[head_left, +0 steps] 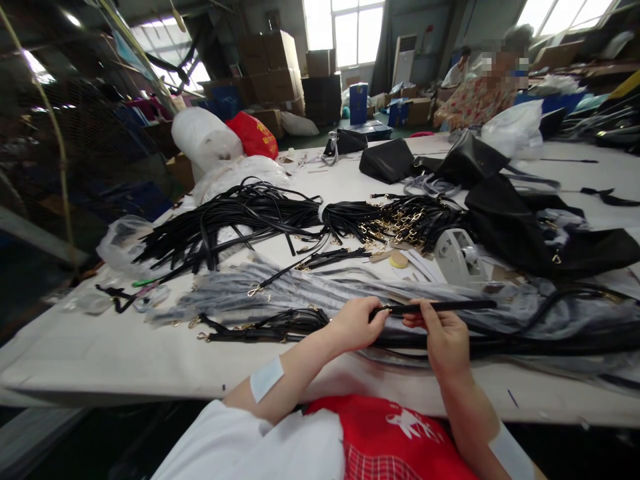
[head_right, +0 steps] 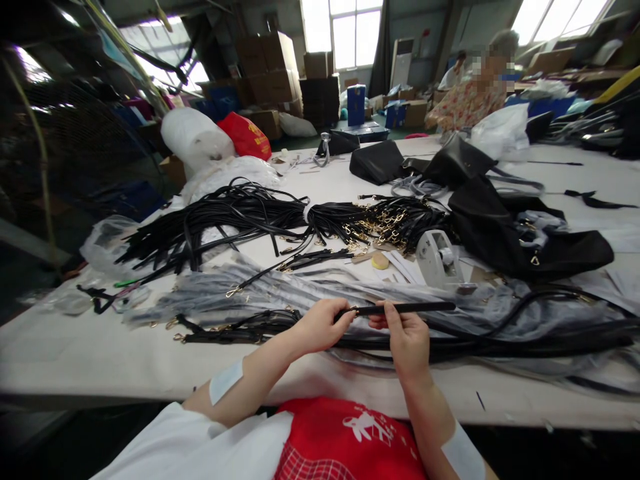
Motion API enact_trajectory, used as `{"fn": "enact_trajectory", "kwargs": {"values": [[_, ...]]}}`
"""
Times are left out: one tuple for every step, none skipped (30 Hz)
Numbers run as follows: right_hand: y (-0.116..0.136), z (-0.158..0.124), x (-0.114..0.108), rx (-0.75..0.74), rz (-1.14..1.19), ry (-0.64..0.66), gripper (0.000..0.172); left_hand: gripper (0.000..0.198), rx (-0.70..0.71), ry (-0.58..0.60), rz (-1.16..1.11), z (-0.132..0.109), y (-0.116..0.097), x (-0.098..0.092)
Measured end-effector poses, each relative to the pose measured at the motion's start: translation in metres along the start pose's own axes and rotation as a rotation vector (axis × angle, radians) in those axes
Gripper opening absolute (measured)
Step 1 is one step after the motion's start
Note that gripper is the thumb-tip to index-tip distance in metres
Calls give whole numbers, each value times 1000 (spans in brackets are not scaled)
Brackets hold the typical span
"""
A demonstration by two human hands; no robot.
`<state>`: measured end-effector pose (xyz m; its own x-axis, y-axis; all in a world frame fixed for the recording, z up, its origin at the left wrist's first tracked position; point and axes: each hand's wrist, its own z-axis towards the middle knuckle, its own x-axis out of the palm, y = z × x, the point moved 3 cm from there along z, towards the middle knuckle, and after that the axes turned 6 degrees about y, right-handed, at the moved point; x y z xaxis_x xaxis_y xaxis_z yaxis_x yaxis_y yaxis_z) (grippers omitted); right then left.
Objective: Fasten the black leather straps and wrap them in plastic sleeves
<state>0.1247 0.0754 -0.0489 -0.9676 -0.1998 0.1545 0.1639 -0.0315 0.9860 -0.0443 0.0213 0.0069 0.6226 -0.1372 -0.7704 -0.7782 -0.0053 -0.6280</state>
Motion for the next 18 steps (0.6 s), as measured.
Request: {"fn": "enact_trajectory", "kwargs": {"values": [[3, -1, 2, -7, -28, 11, 36, 26, 1, 1, -2, 0, -1, 0], [5, -2, 3, -15, -54, 21, 36, 26, 5, 1, -3, 0, -1, 0], [7, -3, 5, -22, -73, 29, 37, 26, 11, -1, -4, 0, -2, 0], [8, -4, 6, -28, -83, 33, 37, 26, 17, -4, -4, 0, -2, 0], [9, -5, 6, -34, -88, 35, 38, 26, 23, -6, -2, 0, -2, -1], [9, -5, 6, -40, -92, 34, 37, 26, 27, -9, 1, 0, -1, -1], [9, -5, 6, -46, -100, 34, 36, 26, 31, -10, 4, 0, -1, -1], [9, -5, 6, -58, -117, 38, 35, 26, 32, -10, 8, 0, 0, -1], [9, -6, 6, -78, -146, 48, 34, 25, 30, -10, 10, 0, 0, -1], [10, -6, 6, -108, -188, 67, 32, 25, 28, -9, 10, 1, 0, -1], [11, -7, 6, -152, -242, 92, 30, 25, 24, -9, 8, 1, 1, -1], [14, -8, 6, -210, -303, 118, 28, 25, 18, -9, 3, 1, 1, -1], [17, -9, 8, -283, -368, 144, 25, 24, 10, -11, -3, 1, 1, -1], [20, -11, 9, -364, -429, 169, 22, 24, 4, -12, -8, 1, 1, -1], [24, -13, 11, -446, -482, 194, 20, 24, -1, -15, -11, 1, 1, -1], [28, -15, 13, -520, -527, 222, 18, 23, -6, -21, -13, 2, 0, -1], [32, -17, 15, -581, -563, 252, 17, 23, -9, -28, -14, 2, 0, -1], [35, -18, 18, -624, -590, 283, 17, 23, -8, -36, -18, 2, -1, -1]]}}
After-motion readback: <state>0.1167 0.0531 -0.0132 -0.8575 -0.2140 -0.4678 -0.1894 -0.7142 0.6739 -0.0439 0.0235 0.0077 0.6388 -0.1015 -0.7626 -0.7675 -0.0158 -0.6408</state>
